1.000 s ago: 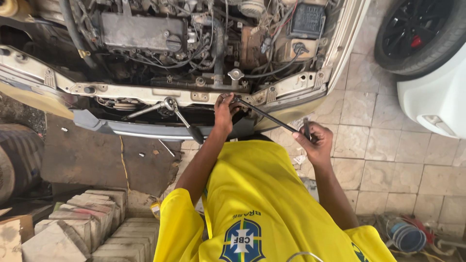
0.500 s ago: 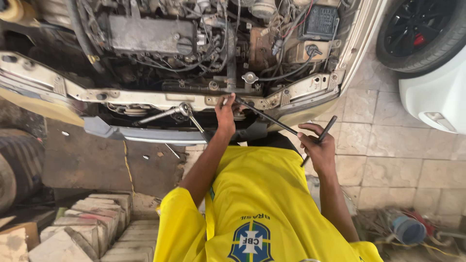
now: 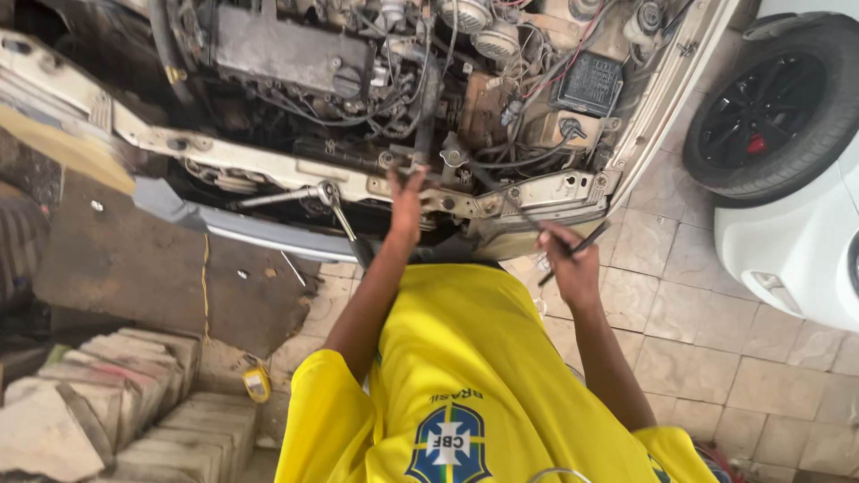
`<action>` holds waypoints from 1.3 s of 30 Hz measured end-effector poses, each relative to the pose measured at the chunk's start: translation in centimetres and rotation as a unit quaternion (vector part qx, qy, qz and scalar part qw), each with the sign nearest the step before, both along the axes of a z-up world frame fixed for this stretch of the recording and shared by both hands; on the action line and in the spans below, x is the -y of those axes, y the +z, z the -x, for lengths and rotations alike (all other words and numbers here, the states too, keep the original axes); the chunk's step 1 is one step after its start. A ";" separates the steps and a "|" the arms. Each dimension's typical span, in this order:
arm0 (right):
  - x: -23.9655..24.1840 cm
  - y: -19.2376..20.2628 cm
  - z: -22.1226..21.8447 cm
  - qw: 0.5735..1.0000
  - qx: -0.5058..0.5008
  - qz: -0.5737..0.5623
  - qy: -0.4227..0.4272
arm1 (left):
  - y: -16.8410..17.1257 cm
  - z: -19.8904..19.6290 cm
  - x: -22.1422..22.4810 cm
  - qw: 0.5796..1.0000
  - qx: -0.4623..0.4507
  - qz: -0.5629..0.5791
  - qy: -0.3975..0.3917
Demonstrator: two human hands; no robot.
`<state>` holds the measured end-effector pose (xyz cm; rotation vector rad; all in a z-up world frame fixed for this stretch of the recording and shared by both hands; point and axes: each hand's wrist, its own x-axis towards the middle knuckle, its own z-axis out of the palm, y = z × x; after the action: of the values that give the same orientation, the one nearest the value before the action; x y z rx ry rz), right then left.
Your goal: The person manipulates various components and hoses within the engine bay of a car, using a socket wrench to tighten bolts on the radiator support and engine block.
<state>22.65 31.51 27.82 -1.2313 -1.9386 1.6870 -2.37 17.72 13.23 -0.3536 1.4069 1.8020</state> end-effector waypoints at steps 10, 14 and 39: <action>-12.7 -16.9 6.2 0.891 -0.197 0.289 -0.289 | -2.7 -1.9 7.2 0.999 0.016 0.044 0.008; -15.0 -22.3 11.4 0.864 -0.192 0.318 -0.341 | -3.6 -3.0 9.1 0.999 0.026 0.030 0.019; -14.2 -26.0 17.5 0.786 -0.274 0.398 -0.386 | -0.5 -4.0 14.0 0.990 0.018 0.106 0.087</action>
<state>5.18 45.73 1.83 -1.2760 -0.2336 2.0394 1.59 3.74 12.72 -0.6337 1.5888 1.7761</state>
